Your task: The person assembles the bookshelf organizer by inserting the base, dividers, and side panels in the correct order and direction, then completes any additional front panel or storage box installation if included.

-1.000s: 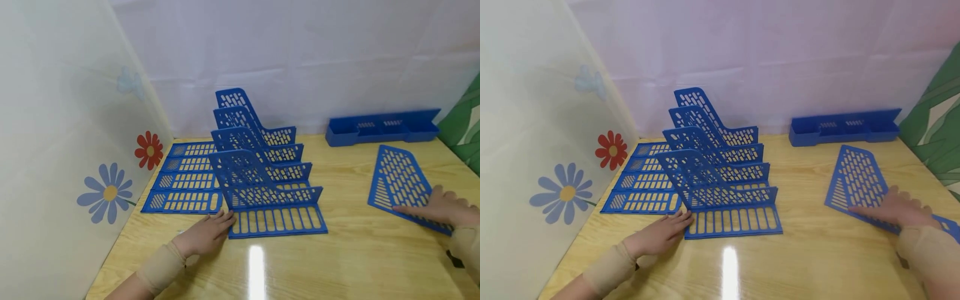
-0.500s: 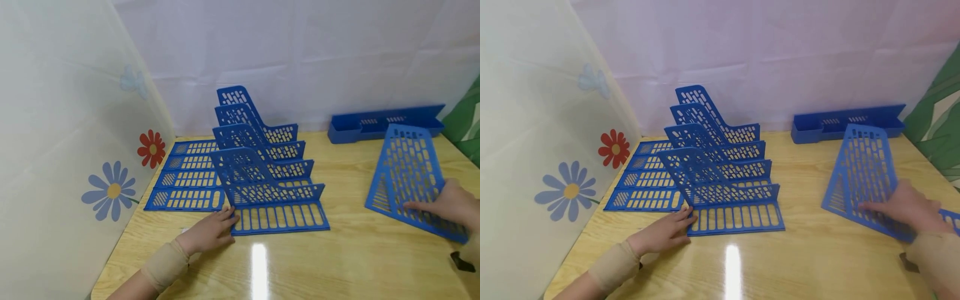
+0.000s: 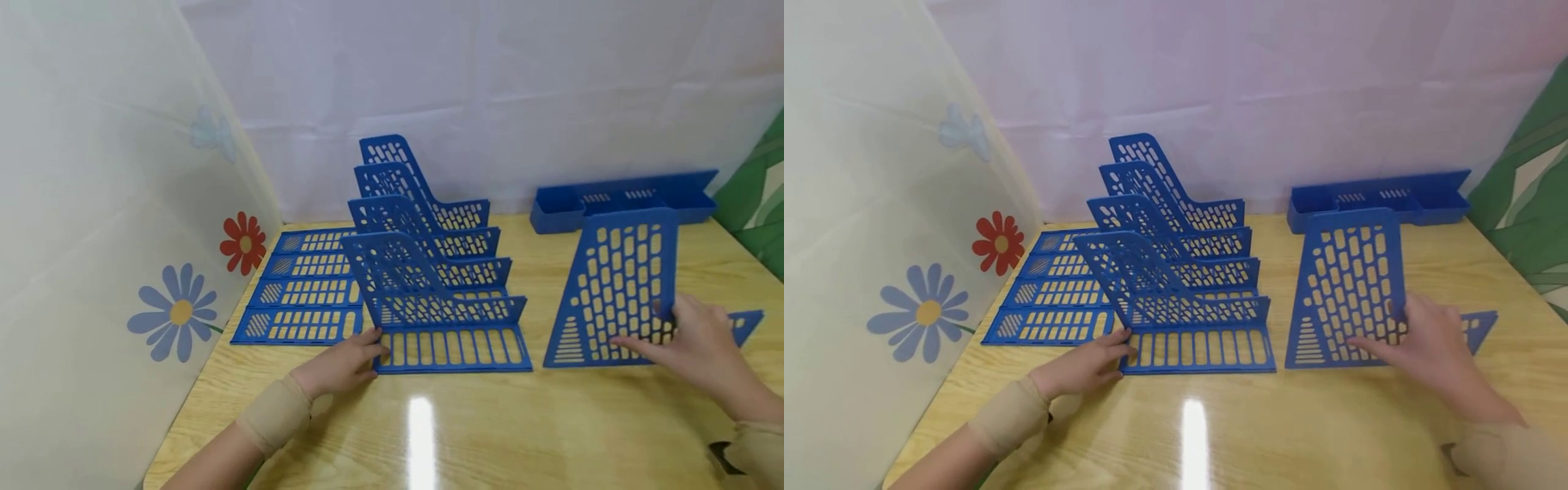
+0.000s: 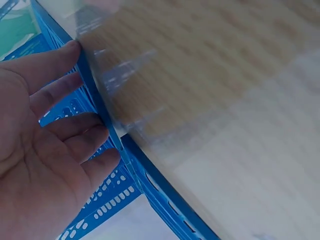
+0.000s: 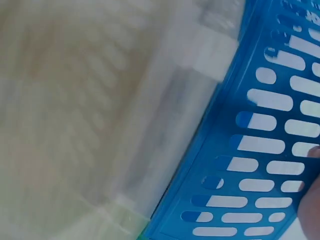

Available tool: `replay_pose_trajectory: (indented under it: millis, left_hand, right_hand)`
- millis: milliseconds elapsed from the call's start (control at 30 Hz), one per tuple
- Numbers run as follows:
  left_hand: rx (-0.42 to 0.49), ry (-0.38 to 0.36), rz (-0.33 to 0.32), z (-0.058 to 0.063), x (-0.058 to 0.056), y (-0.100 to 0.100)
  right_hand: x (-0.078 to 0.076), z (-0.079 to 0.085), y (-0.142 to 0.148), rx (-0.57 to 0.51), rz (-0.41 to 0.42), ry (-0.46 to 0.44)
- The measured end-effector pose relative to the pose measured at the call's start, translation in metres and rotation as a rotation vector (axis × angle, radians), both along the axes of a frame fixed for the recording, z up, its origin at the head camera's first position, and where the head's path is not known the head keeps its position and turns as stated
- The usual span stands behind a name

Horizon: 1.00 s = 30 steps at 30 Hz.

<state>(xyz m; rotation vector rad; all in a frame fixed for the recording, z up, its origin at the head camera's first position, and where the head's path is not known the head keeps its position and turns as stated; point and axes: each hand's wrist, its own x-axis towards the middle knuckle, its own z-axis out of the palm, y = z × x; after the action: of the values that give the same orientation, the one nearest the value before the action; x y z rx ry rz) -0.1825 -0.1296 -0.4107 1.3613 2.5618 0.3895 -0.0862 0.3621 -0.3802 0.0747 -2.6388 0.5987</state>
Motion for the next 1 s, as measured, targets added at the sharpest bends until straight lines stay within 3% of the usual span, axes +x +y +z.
replay_pose_trajectory:
  millis: [133, 433, 667, 867, 1000]
  left_hand:
    - [0.022, -0.015, -0.002, -0.002, -0.003, 0.000]
    - [0.036, -0.032, 0.008, -0.001, -0.004, 0.002]
    - [0.049, -0.049, -0.002, -0.001, -0.004, 0.003]
    - [0.047, -0.086, 0.009, -0.002, -0.006, 0.003]
    - [0.050, -0.105, 0.005, -0.002, -0.006, 0.001]
  right_hand:
    - [-0.005, -0.005, -0.010, 0.029, 0.055, 0.037]
    - [-0.007, -0.009, -0.013, 0.032, 0.056, 0.063]
    - [-0.008, -0.011, -0.019, 0.058, 0.110, 0.100]
    - [-0.005, -0.013, -0.025, 0.027, 0.115, 0.154]
    - [-0.001, -0.017, -0.024, -0.022, 0.193, 0.203]
